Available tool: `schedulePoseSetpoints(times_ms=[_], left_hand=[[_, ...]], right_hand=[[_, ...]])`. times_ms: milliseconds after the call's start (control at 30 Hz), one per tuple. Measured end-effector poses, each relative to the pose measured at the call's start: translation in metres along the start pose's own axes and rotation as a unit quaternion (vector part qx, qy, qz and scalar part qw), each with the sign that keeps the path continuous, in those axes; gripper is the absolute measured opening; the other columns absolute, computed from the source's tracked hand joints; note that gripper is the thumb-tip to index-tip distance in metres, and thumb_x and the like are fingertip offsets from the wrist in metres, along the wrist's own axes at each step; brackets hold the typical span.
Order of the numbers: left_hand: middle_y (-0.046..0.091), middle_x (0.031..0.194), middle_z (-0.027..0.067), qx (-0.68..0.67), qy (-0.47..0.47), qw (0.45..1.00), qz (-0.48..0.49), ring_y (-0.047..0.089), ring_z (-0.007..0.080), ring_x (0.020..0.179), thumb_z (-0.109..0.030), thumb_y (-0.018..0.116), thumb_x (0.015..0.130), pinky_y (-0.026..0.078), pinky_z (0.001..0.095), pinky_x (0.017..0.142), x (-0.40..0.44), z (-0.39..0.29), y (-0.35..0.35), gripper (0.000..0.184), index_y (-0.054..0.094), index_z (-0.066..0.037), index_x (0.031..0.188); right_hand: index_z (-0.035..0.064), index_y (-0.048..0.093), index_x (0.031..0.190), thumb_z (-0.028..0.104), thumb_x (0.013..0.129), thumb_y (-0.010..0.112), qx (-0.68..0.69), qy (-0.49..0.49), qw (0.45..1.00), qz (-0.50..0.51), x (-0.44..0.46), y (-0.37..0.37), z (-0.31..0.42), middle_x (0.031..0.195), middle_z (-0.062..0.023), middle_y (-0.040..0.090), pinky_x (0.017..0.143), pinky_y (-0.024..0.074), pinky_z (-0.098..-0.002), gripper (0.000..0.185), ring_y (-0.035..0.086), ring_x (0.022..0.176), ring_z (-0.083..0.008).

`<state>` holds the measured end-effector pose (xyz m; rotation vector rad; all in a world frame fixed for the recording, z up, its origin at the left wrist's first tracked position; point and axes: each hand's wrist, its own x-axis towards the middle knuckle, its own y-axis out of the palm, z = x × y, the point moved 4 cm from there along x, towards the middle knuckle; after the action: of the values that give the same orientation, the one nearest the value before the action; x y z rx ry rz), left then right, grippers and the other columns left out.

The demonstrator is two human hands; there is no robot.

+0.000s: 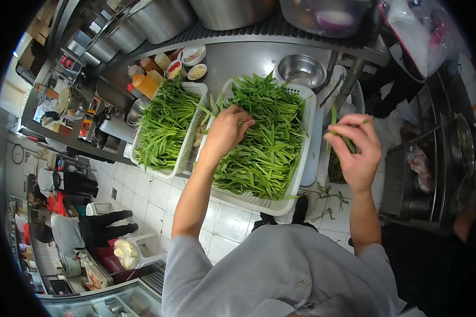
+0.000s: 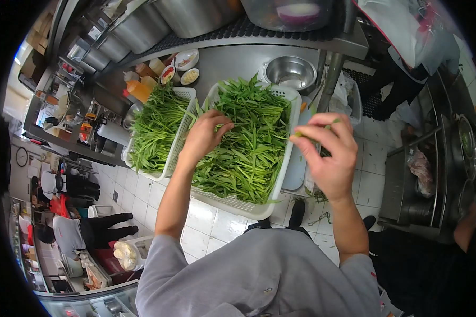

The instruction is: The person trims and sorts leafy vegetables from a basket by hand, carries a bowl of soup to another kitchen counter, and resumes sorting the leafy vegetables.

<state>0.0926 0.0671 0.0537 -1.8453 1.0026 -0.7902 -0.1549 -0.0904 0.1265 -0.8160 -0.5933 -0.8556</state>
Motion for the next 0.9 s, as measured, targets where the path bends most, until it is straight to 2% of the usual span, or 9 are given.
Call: schedulePoseSetpoints(times_ms=[133, 267, 300, 533, 567, 667, 800, 833, 900], left_hand=[[0.065, 0.107, 0.0115, 0.164, -0.030, 0.983, 0.077, 0.062, 0.0344, 0.104, -0.013, 0.067, 0.084, 0.052, 0.0414, 0.088, 0.036, 0.038, 0.057, 0.013, 0.075, -0.014, 0.094], [0.068, 0.101, 0.0130, 0.063, 0.008, 0.998, -0.029, 0.064, 0.0350, 0.099, -0.012, 0.066, 0.083, 0.052, 0.0430, 0.089, 0.033, 0.040, 0.021, 0.014, 0.075, -0.015, 0.093], [0.068, 0.104, 0.0131, 0.012, 0.017, 0.997, -0.074, 0.065, 0.0354, 0.095, -0.014, 0.066, 0.085, 0.052, 0.0428, 0.084, 0.032, 0.041, 0.006, 0.015, 0.073, -0.009, 0.097], [0.071, 0.091, 0.0131, 0.171, -0.059, 0.981, 0.067, 0.067, 0.0377, 0.087, -0.023, 0.060, 0.088, 0.054, 0.0477, 0.079, 0.034, 0.077, 0.046, 0.019, 0.073, -0.012, 0.095], [0.071, 0.092, 0.0139, 0.160, -0.025, 0.985, 0.062, 0.067, 0.0382, 0.087, -0.021, 0.061, 0.087, 0.054, 0.0483, 0.079, 0.032, 0.080, 0.047, 0.017, 0.072, -0.010, 0.095], [0.071, 0.094, 0.0153, 0.067, 0.058, 0.995, -0.046, 0.066, 0.0399, 0.088, -0.015, 0.061, 0.087, 0.053, 0.0487, 0.081, 0.023, 0.077, 0.015, 0.014, 0.071, -0.008, 0.095], [0.070, 0.096, 0.0138, -0.221, -0.052, 0.973, -0.036, 0.069, 0.0225, 0.088, -0.013, 0.063, 0.092, 0.053, 0.0332, 0.080, 0.011, 0.068, -0.039, 0.015, 0.063, 0.000, 0.100], [0.070, 0.096, 0.0098, -0.312, -0.046, 0.948, -0.036, 0.066, 0.0127, 0.090, -0.013, 0.062, 0.096, 0.051, 0.0262, 0.082, 0.008, 0.069, -0.041, 0.018, 0.058, 0.002, 0.103], [0.069, 0.097, 0.0083, -0.384, -0.018, 0.923, -0.017, 0.066, 0.0132, 0.094, -0.010, 0.059, 0.098, 0.051, 0.0277, 0.085, 0.000, 0.052, -0.054, 0.013, 0.055, 0.001, 0.102]], right_hand=[[-0.0026, 0.067, 0.093, -0.001, 0.083, 0.070, 0.036, -0.014, 0.999, -0.009, 0.015, -0.008, -0.004, 0.089, -0.0099, 0.068, 0.080, 0.0473, -0.0311, 0.010, 0.061, 0.086, -0.0199], [-0.0016, 0.066, 0.101, 0.004, 0.091, 0.067, 0.251, 0.118, 0.960, -0.032, 0.005, -0.010, -0.020, 0.088, -0.0065, 0.066, 0.070, 0.0467, -0.0241, 0.012, 0.060, 0.078, -0.0129], [-0.0019, 0.065, 0.104, 0.005, 0.094, 0.065, 0.318, 0.158, 0.934, -0.030, 0.003, -0.007, -0.023, 0.088, -0.0055, 0.065, 0.068, 0.0462, -0.0226, 0.013, 0.059, 0.077, -0.0111], [0.0003, 0.065, 0.108, 0.006, 0.093, 0.066, 0.344, 0.203, 0.917, 0.018, 0.014, 0.043, -0.021, 0.077, 0.0066, 0.052, 0.057, 0.0314, -0.0178, 0.016, 0.041, 0.066, -0.0004], [0.0005, 0.065, 0.107, 0.007, 0.092, 0.068, 0.344, 0.210, 0.915, 0.020, 0.014, 0.047, -0.020, 0.072, 0.0088, 0.050, 0.054, 0.0282, -0.0182, 0.017, 0.038, 0.062, 0.0003], [0.0000, 0.066, 0.105, 0.006, 0.092, 0.067, 0.294, 0.246, 0.923, 0.025, 0.012, 0.053, -0.022, 0.066, 0.0101, 0.046, 0.051, 0.0252, -0.0185, 0.015, 0.034, 0.057, 0.0004], [-0.0003, 0.070, 0.102, 0.009, 0.091, 0.068, 0.288, 0.288, 0.910, 0.075, 0.008, 0.072, -0.023, 0.064, 0.0060, 0.054, 0.050, 0.0322, -0.0187, 0.014, 0.043, 0.055, -0.0010], [-0.0003, 0.071, 0.101, 0.009, 0.091, 0.069, 0.273, 0.289, 0.912, 0.097, 0.009, 0.084, -0.019, 0.064, 0.0044, 0.057, 0.051, 0.0347, -0.0188, 0.014, 0.047, 0.056, -0.0017], [-0.0002, 0.073, 0.102, 0.012, 0.090, 0.071, 0.266, 0.271, 0.916, 0.126, 0.007, 0.116, -0.021, 0.068, -0.0005, 0.065, 0.053, 0.0428, -0.0205, 0.017, 0.057, 0.058, -0.0052]])
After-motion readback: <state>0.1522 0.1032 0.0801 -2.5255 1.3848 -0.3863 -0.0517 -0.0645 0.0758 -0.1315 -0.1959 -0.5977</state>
